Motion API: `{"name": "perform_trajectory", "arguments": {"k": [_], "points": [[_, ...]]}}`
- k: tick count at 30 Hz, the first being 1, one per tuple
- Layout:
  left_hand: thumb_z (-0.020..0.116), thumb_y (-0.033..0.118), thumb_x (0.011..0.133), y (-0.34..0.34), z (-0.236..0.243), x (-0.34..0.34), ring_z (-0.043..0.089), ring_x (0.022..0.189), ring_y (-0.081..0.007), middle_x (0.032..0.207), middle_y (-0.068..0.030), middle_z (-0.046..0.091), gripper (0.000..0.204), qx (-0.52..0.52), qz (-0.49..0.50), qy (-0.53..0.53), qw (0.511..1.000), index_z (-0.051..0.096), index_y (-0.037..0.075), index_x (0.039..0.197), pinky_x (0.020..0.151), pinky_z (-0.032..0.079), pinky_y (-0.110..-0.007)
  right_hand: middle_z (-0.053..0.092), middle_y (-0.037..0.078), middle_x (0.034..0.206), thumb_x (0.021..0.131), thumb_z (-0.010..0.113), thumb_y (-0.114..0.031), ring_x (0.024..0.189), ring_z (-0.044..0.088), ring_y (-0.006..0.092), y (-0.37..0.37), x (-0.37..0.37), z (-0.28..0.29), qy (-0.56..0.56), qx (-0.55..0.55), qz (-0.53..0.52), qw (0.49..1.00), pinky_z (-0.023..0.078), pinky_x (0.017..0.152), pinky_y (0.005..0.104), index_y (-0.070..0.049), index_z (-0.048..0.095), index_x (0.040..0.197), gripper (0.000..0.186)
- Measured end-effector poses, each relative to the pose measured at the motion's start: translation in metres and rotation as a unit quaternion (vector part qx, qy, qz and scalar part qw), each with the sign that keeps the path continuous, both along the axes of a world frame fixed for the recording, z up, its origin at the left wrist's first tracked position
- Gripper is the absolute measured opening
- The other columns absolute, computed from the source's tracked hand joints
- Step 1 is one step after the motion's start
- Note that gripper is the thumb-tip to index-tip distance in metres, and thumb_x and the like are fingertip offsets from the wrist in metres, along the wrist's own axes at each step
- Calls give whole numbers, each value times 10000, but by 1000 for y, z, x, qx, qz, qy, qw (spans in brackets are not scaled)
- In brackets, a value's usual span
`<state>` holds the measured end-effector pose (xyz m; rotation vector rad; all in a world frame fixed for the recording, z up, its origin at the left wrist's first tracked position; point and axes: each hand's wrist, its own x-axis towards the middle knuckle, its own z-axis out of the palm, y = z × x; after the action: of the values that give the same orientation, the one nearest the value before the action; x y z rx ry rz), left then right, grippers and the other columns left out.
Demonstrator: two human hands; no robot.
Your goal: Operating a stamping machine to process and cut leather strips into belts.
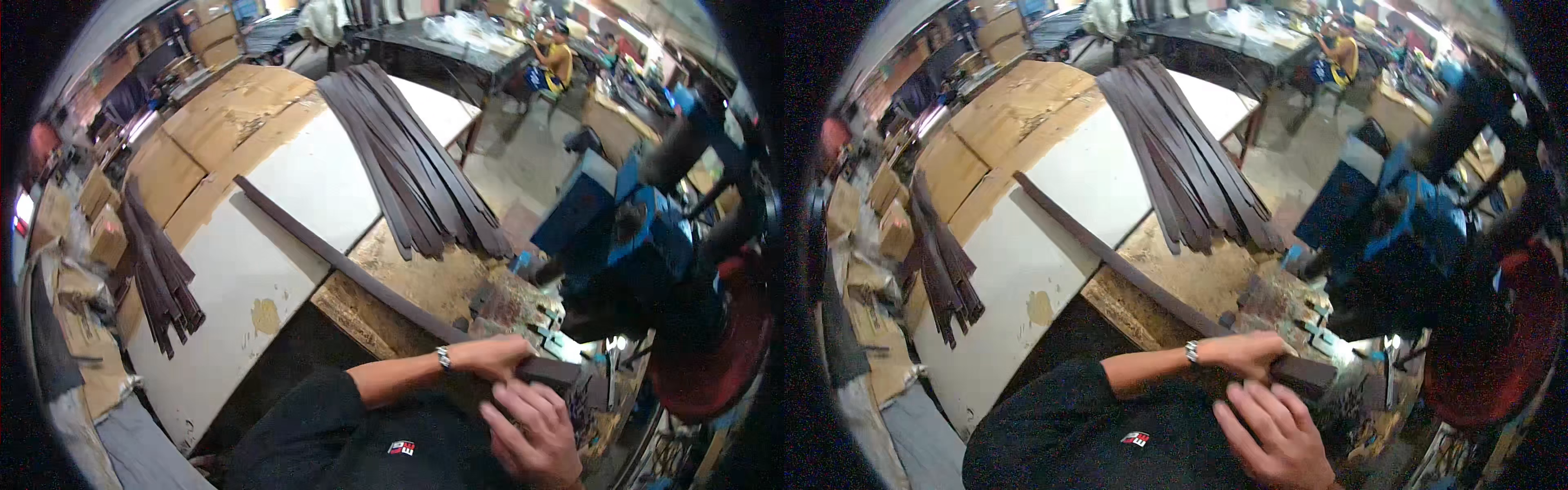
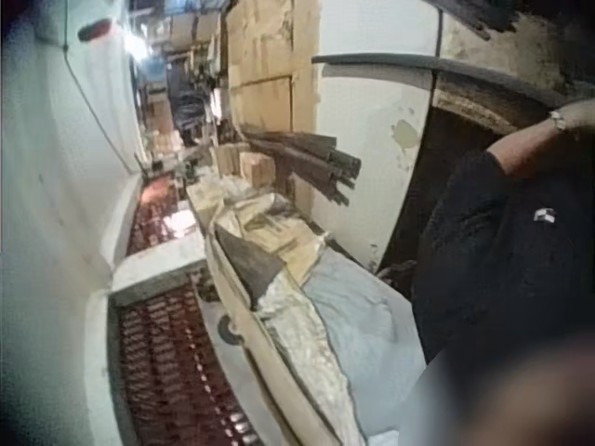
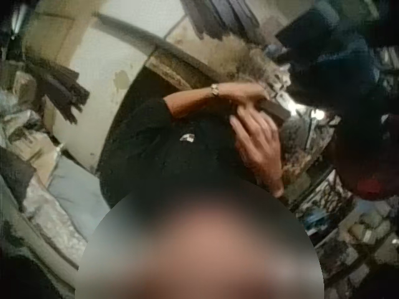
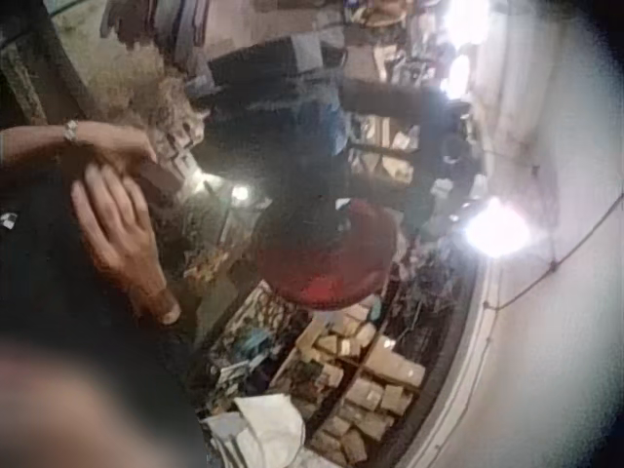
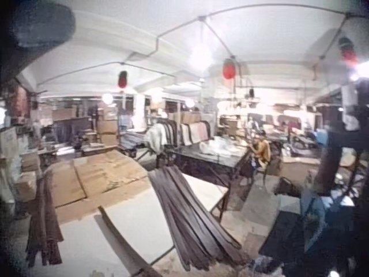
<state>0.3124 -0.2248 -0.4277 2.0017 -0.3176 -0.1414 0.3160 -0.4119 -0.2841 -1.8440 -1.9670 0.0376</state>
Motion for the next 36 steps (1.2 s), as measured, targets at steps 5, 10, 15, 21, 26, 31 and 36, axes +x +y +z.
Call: {"name": "perform_trajectory", "arguments": {"k": [5,10,15,21,26,31,36], "points": [[710,142,798,-15,-31,22,588,1160,-386,1207,-267,624,421,-75,-6,-104,992,619,-36,1169,1029,453,-456,418,214,1527,906,580,-200,1464,332,407,13,43,-44,-391,-182,-109,895,180,1209,639,-112,442,1511,627],[734,122,731,-28,-27,63,622,940,-387,1000,-274,669,396,-97,-50,-87,990,617,-71,1056,829,491,-462,527,137,1256,947,601,-216,1181,495,299,9,49,-32,-509,-165,-179,826,362,1034,507,-86,502,1460,538],[815,189,696,-21,-27,60,626,847,-379,851,-237,647,397,-52,-69,-76,993,600,-49,929,724,486,-459,620,50,938,926,575,-142,889,600,202,7,50,-34,-499,-173,-142,837,478,808,375,-10,577,1355,449],[786,561,810,45,3,-71,683,735,-281,773,-133,681,530,106,320,-135,932,690,52,920,646,526,-365,640,107,1062,867,613,-82,991,606,251,13,35,-3,-377,-328,-173,849,470,829,405,-45,578,1358,493],[454,798,905,67,-60,-144,691,978,-263,1091,-178,703,950,-402,159,468,771,543,-35,1353,869,569,-402,619,114,1081,871,610,-82,999,586,266,22,28,24,-384,-256,-119,879,467,831,404,-47,615,1273,403],[698,761,756,36,-95,-104,452,1374,-370,1369,-267,524,1182,-799,291,264,455,282,-11,1547,1157,392,-547,607,95,1021,882,613,-120,941,576,252,26,19,45,-458,-260,-155,836,471,821,376,-63,625,1243,366],[706,597,858,59,-107,-101,609,1135,-332,1233,-186,622,648,-841,325,115,416,607,31,1158,1062,484,-505,592,93,975,879,607,-154,915,570,242,36,16,67,-469,-211,-145,845,478,807,359,-52,620,1194,331]]}}
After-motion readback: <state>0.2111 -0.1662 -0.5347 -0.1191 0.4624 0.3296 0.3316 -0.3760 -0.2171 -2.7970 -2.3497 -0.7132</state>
